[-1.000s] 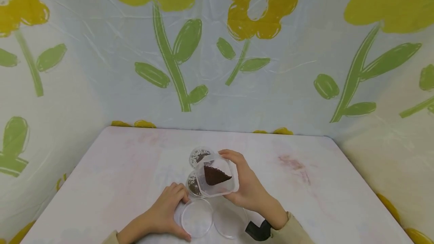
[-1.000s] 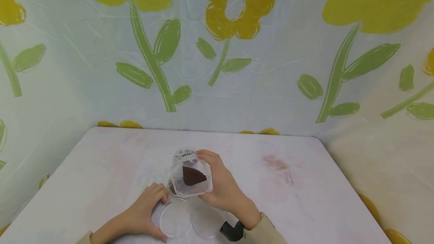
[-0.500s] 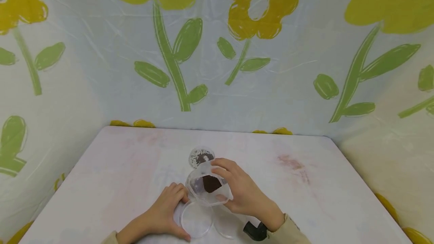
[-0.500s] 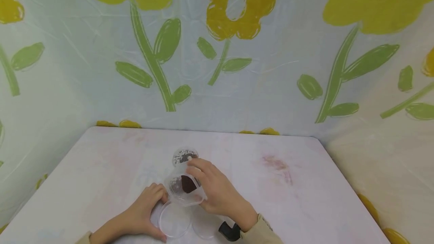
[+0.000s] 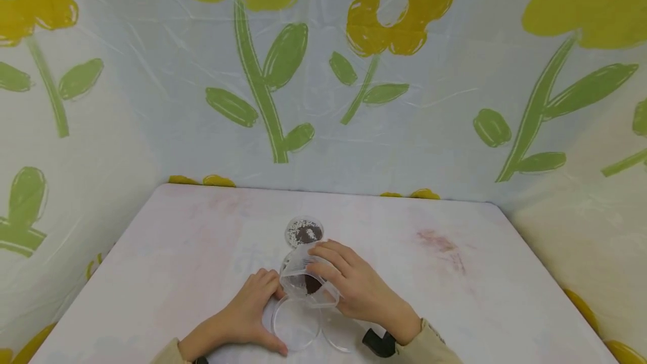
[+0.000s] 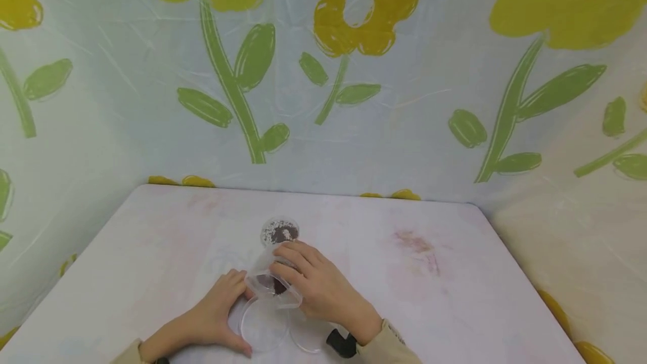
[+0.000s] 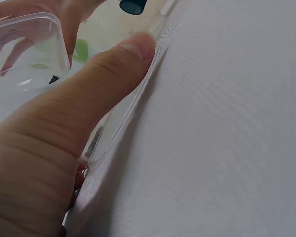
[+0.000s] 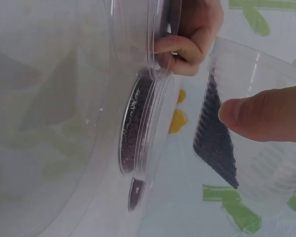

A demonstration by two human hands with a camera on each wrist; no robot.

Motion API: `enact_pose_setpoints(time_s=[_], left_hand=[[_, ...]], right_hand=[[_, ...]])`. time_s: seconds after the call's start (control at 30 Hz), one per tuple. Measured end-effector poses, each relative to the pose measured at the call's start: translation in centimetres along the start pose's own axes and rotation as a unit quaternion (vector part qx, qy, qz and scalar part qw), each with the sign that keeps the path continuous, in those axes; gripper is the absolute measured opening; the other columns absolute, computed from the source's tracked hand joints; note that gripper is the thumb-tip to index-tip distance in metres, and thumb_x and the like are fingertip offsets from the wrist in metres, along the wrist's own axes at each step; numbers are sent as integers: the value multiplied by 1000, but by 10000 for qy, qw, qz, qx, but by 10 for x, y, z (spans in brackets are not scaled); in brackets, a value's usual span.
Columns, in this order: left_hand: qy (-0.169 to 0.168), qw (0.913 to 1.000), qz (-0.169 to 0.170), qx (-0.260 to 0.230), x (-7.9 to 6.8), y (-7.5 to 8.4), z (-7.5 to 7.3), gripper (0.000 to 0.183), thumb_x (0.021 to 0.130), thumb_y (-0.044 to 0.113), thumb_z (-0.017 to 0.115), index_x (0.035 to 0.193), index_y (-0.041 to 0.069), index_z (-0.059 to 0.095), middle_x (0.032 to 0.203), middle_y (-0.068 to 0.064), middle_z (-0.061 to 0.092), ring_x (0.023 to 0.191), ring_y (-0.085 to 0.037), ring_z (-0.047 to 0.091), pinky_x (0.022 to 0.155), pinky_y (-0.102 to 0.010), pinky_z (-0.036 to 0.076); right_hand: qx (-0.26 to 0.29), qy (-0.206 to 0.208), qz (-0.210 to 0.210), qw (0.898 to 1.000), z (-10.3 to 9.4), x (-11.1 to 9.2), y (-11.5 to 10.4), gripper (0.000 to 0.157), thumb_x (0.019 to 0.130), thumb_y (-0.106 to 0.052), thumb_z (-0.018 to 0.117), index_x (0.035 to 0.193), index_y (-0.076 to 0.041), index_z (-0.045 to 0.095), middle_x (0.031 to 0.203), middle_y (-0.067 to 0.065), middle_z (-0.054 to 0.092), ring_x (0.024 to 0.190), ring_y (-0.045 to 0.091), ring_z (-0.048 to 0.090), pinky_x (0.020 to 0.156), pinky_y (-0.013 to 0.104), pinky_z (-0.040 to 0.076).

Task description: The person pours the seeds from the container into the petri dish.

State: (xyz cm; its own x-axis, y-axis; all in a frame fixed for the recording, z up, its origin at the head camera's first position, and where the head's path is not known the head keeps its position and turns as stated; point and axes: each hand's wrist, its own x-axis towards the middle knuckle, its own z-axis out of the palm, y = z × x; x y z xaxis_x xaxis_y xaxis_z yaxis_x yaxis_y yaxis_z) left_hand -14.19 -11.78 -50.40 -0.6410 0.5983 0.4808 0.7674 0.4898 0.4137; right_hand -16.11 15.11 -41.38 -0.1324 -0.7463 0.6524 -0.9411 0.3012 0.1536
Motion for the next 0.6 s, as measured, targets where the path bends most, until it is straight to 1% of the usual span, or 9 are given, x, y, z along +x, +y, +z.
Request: enact_pose_setpoints(time_s=[0.07,0.17,0.27,0.37,0.4,0.47,0.5,0.57,0.6], left_hand=[[4,10000,21,28,0,-1,0,79,51,81,78,99,24,53,99,17,43,93,-3,37,79,-23,33],[-11,10000,-1,25,-1,-1,0,79,50,81,78,99,24,53,100,17,43,93,-3,37,79,-23,33],[-54,10000,-62,-3,-2,-2,0,78,50,81,78,98,25,52,100,17,42,94,-3,36,80,-22,33],[-86,9999,-98,-61,-2,-2,1,78,50,81,79,98,25,52,101,18,43,94,-3,36,80,-22,33],[-118,9998,-140,-86,-2,-2,0,78,50,80,79,98,25,52,101,18,43,94,-2,36,80,-22,33],[-163,9996,-203,-126,-2,-1,0,78,50,80,79,98,25,53,101,18,43,94,-2,36,80,-22,33],[-178,9995,-220,-147,-2,-1,0,78,50,80,79,98,25,53,101,18,43,94,-2,36,80,-22,33],[-180,9995,-219,-151,-1,0,-1,79,50,80,79,99,25,53,101,17,44,94,-2,36,80,-22,32],[-179,9995,-222,-147,-1,0,-1,79,50,80,79,99,25,53,101,17,43,94,-2,36,80,-22,32]], right_hand=[[-45,-10,-23,10000,1,0,0,73,58,10,41,128,-4,55,138,16,51,127,35,49,111,44,34],[-97,-63,-55,9999,2,1,-1,70,64,10,35,129,-7,56,139,15,51,128,34,48,111,44,35],[-139,-133,-69,9998,2,0,-2,68,69,11,36,131,-8,56,140,14,51,129,34,48,110,44,35],[-124,-227,-61,9996,1,-1,-4,67,70,13,43,132,-9,56,142,14,50,130,33,47,111,44,35],[-131,-250,-64,9996,1,-1,-4,69,68,14,47,133,-9,56,142,14,49,130,33,46,111,44,35],[-145,-282,-67,9995,1,-2,-4,66,73,14,46,134,-8,56,143,14,49,131,34,46,111,44,35],[-142,-296,-67,9994,1,-2,-4,63,77,13,44,135,-9,56,143,14,49,131,33,46,111,44,34],[-180,-258,-119,9994,1,-2,-4,57,85,10,36,134,-9,56,143,14,49,131,34,46,111,44,35],[-199,-230,-139,9994,1,-2,-3,56,86,10,35,135,-9,56,143,14,50,130,33,47,111,43,35]])
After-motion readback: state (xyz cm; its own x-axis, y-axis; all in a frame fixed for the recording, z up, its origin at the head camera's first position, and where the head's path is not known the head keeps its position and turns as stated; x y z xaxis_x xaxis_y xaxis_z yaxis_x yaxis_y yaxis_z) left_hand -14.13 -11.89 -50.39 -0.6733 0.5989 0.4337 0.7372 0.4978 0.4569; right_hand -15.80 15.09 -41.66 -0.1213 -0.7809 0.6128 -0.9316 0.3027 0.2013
